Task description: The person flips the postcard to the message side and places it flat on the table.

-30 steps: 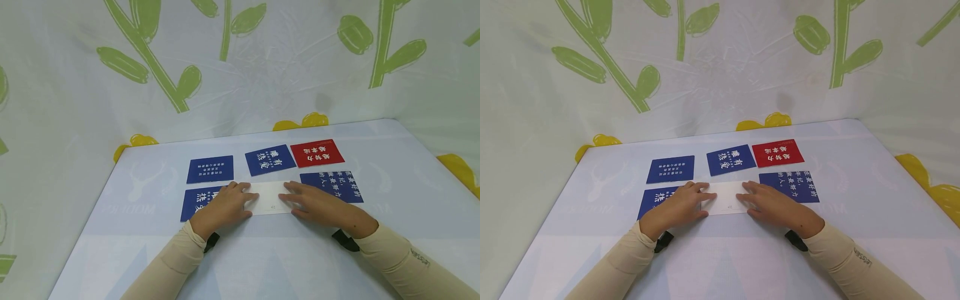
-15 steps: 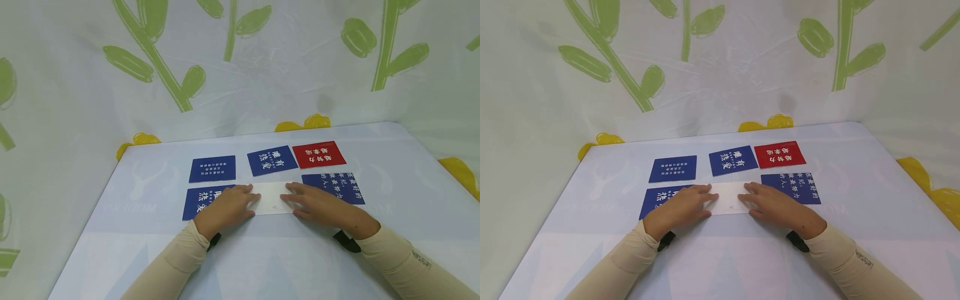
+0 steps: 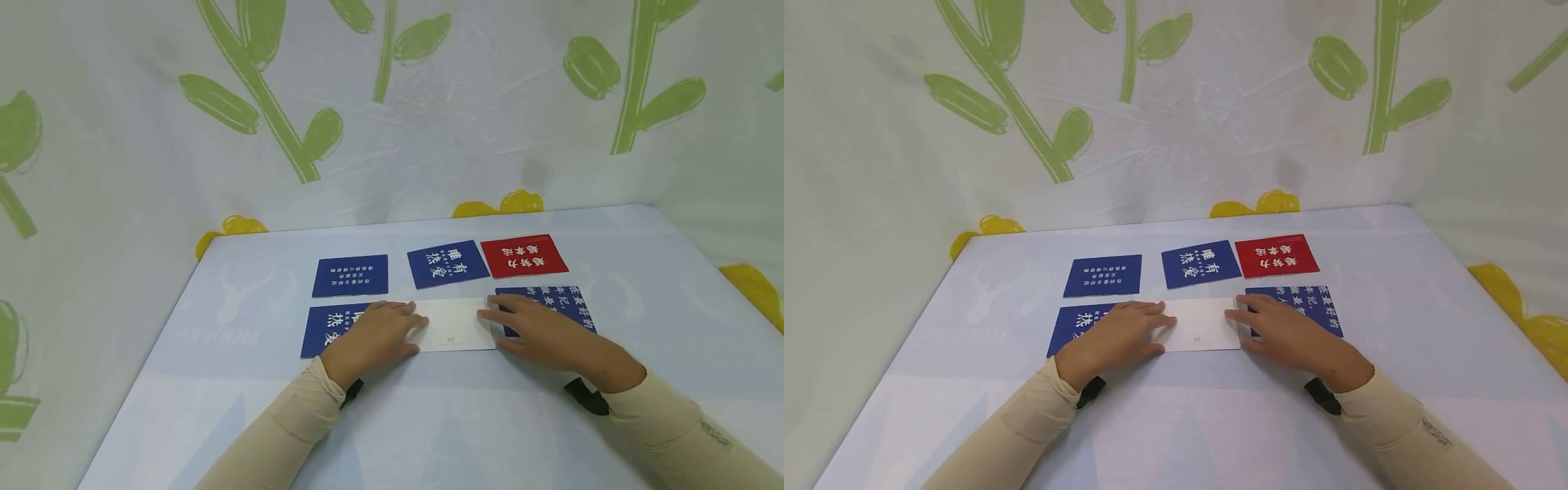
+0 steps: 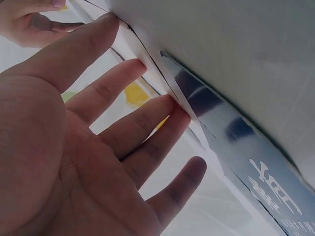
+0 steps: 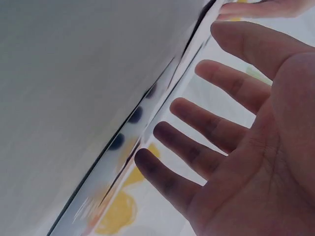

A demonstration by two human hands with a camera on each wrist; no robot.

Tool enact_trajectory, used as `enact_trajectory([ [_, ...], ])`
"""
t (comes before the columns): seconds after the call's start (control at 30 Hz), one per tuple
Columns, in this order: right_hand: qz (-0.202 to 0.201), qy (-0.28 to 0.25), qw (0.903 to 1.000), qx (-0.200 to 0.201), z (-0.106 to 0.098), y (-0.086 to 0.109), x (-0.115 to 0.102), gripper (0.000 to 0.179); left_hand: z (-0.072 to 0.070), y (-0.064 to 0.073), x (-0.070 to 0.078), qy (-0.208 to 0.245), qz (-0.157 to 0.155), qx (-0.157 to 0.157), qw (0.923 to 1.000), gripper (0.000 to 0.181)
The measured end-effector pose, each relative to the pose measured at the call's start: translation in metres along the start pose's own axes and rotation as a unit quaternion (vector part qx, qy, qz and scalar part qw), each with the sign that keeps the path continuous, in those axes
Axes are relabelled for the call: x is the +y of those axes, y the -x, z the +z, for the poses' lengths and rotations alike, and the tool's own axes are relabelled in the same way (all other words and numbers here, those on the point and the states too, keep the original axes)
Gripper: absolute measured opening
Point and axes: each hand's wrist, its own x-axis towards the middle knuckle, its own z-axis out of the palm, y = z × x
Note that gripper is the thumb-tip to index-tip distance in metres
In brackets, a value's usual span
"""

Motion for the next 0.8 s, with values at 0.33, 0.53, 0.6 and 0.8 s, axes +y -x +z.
enact_trajectory([
  [0.33,0.02,-0.002,0.9998,0.007,-0.007,0.014,0.029,0.058,0.0,0.0,0.0,0.008,-0.002,-0.003,1.0,0.049],
  [0.53,0.031,-0.004,0.9995,0.001,-0.017,0.02,0.04,0.063,0.0,0.001,0.001,0.012,-0.005,-0.006,0.9999,0.05],
  [0.6,0.036,-0.005,0.9993,-0.001,-0.018,0.021,0.044,0.066,0.0,0.001,0.001,0.013,-0.007,-0.007,0.9999,0.05],
  [0.8,0.053,-0.013,0.9984,-0.015,-0.018,0.021,0.058,0.071,0.001,0.001,0.001,0.02,-0.009,-0.001,0.9998,0.051],
])
